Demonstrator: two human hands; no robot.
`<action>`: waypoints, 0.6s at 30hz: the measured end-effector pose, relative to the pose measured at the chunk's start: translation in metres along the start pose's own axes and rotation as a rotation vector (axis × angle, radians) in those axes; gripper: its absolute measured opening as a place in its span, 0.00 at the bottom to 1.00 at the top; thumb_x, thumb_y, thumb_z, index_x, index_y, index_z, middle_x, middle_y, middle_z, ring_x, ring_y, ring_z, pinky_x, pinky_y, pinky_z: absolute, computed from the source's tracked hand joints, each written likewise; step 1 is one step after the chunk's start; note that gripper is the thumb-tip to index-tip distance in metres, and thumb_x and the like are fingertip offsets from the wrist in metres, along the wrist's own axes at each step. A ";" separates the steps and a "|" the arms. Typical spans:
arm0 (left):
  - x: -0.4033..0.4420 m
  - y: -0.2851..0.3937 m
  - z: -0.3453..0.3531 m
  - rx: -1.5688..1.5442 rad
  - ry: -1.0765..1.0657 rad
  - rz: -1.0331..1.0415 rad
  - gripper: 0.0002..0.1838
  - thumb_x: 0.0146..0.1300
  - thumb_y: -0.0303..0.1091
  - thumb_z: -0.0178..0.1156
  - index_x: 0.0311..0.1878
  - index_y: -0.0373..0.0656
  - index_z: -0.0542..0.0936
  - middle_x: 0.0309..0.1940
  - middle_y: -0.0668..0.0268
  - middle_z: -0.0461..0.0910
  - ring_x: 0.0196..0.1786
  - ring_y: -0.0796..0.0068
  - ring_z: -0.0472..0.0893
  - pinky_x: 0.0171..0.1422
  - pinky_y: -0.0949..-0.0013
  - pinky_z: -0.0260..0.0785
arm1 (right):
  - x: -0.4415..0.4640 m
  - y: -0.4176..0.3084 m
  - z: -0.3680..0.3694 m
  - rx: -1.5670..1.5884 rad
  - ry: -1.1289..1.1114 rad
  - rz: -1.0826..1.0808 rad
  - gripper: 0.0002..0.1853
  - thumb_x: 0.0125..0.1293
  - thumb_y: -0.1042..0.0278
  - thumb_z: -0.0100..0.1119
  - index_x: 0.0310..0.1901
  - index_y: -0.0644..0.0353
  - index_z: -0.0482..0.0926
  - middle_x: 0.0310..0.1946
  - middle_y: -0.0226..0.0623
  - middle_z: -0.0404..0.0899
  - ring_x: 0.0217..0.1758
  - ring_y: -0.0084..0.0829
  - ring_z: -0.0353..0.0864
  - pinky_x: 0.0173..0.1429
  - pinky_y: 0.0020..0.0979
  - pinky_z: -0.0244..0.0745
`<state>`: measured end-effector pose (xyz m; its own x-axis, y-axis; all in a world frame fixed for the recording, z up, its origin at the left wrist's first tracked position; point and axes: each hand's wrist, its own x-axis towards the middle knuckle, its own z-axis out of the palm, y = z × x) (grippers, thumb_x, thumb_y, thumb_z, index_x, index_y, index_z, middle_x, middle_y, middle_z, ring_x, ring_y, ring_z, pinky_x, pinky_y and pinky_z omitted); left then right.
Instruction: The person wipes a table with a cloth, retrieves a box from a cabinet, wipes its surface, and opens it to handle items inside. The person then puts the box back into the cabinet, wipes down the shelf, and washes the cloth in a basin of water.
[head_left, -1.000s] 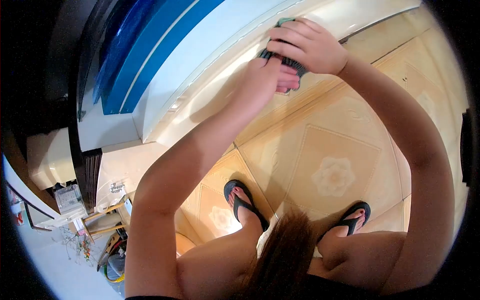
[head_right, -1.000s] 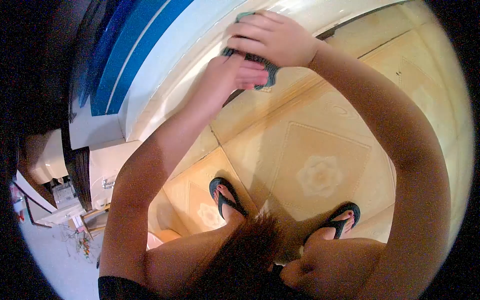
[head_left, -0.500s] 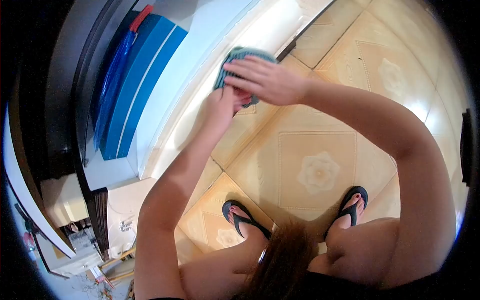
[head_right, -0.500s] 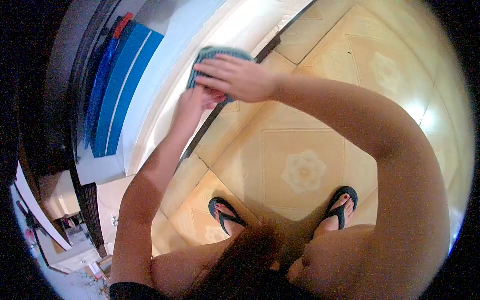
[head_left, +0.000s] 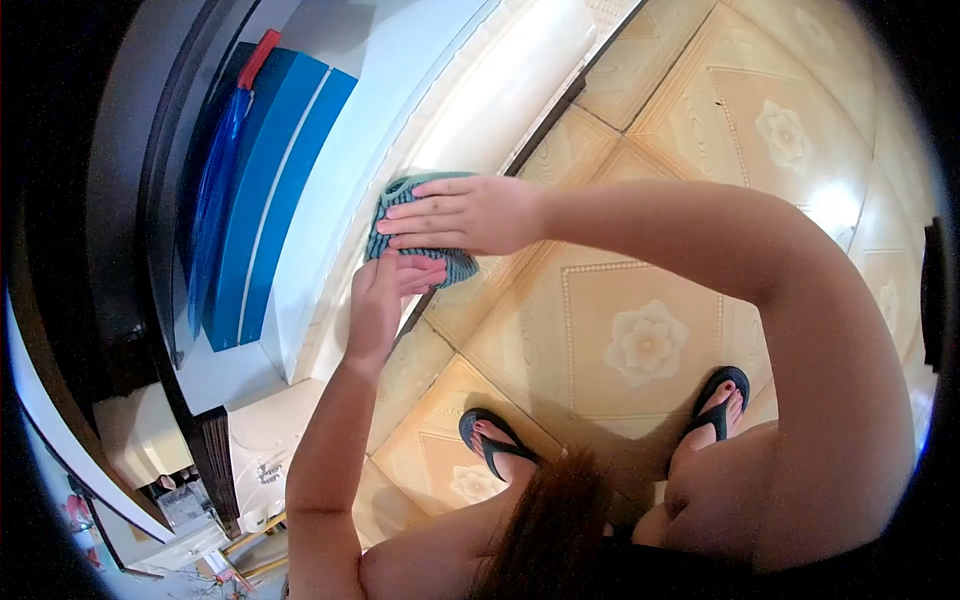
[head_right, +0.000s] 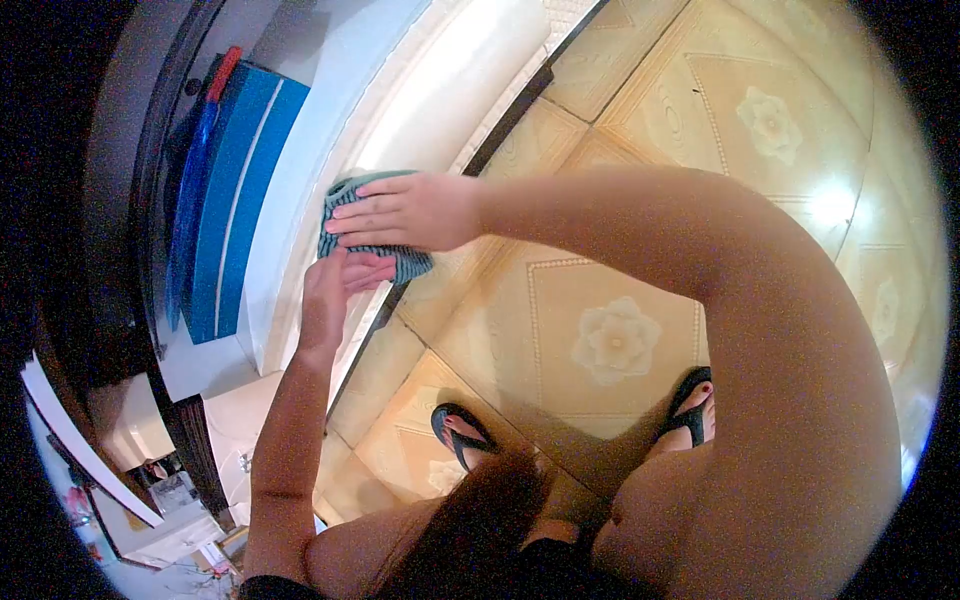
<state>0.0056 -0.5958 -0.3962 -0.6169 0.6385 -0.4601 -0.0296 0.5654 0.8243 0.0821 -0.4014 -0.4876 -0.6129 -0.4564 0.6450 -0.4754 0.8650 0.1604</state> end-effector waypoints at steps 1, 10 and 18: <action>0.004 0.003 0.005 0.006 -0.002 0.018 0.28 0.78 0.46 0.38 0.45 0.29 0.79 0.42 0.50 0.85 0.47 0.63 0.85 0.52 0.68 0.72 | -0.004 0.008 -0.001 0.099 0.020 -0.002 0.35 0.67 0.59 0.53 0.75 0.56 0.59 0.79 0.28 0.52 0.81 0.25 0.50 0.83 0.34 0.40; 0.065 0.064 0.068 0.121 -0.043 0.040 0.28 0.78 0.47 0.37 0.49 0.30 0.79 0.46 0.51 0.85 0.48 0.64 0.87 0.50 0.69 0.75 | -0.061 0.073 -0.031 0.014 0.004 0.113 0.40 0.60 0.60 0.60 0.74 0.53 0.59 0.78 0.28 0.52 0.80 0.28 0.53 0.82 0.36 0.46; 0.103 0.106 0.113 0.142 -0.100 0.058 0.27 0.75 0.43 0.36 0.53 0.30 0.79 0.47 0.51 0.85 0.50 0.64 0.86 0.51 0.70 0.76 | -0.097 0.100 -0.054 -0.136 -0.008 0.265 0.36 0.65 0.59 0.58 0.74 0.53 0.60 0.77 0.30 0.55 0.79 0.29 0.56 0.81 0.36 0.50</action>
<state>0.0281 -0.4110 -0.3942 -0.5329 0.7167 -0.4498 0.1190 0.5897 0.7988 0.1286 -0.2591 -0.4936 -0.7098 -0.2124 0.6716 -0.2098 0.9739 0.0863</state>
